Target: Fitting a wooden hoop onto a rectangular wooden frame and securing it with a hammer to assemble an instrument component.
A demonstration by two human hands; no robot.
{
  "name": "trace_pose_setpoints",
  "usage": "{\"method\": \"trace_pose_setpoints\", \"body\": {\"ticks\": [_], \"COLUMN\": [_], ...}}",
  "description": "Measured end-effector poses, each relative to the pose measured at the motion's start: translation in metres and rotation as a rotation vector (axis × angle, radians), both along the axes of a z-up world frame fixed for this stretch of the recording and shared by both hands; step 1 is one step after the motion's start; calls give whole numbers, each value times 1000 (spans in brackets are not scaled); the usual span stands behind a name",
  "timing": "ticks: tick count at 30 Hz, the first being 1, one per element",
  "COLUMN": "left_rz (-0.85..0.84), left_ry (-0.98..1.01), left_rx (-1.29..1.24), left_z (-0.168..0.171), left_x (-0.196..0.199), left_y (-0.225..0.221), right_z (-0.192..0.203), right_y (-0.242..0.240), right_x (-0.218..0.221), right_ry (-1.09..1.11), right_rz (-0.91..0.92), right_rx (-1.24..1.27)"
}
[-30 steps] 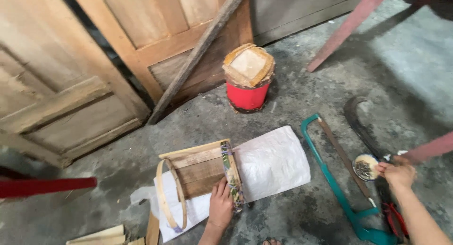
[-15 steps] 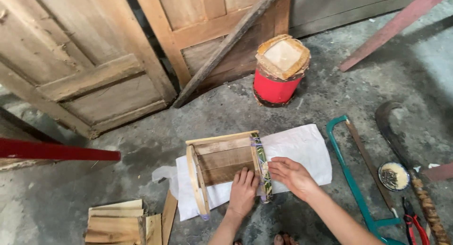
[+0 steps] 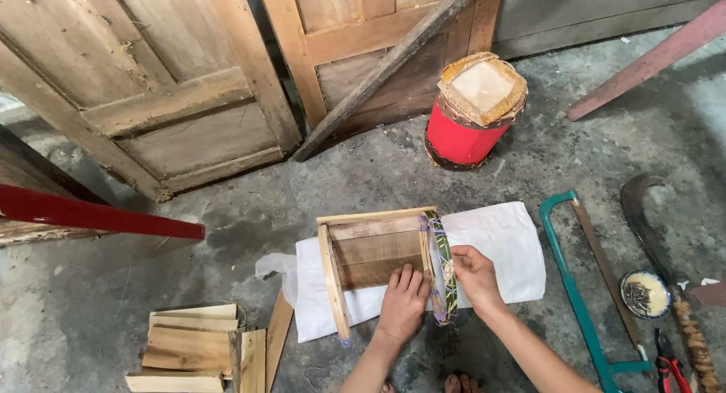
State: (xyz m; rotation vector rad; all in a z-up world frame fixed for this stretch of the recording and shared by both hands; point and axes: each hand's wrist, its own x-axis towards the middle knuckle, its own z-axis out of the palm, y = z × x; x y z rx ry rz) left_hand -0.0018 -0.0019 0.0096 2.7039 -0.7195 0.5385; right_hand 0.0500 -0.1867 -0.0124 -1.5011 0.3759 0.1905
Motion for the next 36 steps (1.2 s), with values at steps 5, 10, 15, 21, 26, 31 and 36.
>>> {"method": "trace_pose_setpoints", "body": {"ticks": [5,10,15,21,26,31,36], "left_rz": [-11,-2,-9,-29,-47,-56,-57], "left_ry": [2,19,0,3,2,10,9], "left_rx": [17,42,34,37,60,76,41], "left_z": [0,-2,-1,-4,-2,-4,-4], "left_x": [0,0,1,1,0,0,1], "left_y": [1,1,2,5,7,8,8], "right_z": [2,26,27,21,28,46,25], "right_y": [10,20,23,21,24,26,21], "right_x": [-4,-20,-29,-25,-30,-27,-13], "right_ry": [-14,-3,-37,-24,-33,1,-212], "right_rz": [83,161,183,154,149,154,162], "right_rx": [-43,-228,-356,-163,-191,-188,-521]}}
